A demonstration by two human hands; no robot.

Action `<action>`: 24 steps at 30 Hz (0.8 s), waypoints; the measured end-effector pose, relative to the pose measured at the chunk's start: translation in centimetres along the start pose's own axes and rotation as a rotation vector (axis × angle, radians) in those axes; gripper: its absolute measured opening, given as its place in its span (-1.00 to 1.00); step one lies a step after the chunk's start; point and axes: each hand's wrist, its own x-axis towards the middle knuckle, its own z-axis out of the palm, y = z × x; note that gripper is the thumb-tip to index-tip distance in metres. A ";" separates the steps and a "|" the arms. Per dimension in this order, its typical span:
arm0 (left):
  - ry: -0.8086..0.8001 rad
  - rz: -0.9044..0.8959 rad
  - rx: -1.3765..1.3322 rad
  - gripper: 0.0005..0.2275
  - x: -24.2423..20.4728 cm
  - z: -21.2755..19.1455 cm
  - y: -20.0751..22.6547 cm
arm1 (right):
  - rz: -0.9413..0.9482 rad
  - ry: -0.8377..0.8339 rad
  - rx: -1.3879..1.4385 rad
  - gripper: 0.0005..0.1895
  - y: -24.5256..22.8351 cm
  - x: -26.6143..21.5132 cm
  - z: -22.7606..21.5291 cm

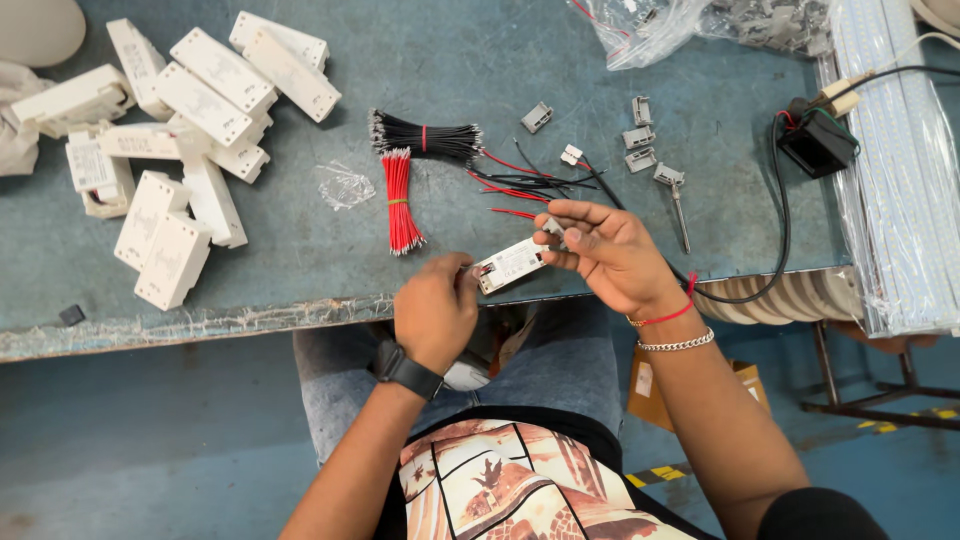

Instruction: The person assembles electrical components by inserting wires into plastic housings and securing them with a tool.

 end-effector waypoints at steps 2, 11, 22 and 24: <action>-0.051 -0.078 -0.039 -0.84 0.3 -0.1 -0.1 | 0.009 -0.043 -0.036 -0.60 -0.1 -0.1 0.3; -0.072 -0.171 -0.171 -0.93 1.1 0.3 -0.5 | 0.027 -0.101 -0.089 -0.59 1.0 0.3 -0.5; -0.119 -0.088 -0.251 -0.95 1.0 0.3 -1.5 | -0.050 -0.060 -0.531 -0.73 3.0 1.3 -1.0; -0.119 -0.101 -0.238 -0.94 1.0 0.3 -1.4 | -0.106 -0.048 -0.742 -0.75 2.9 1.4 0.0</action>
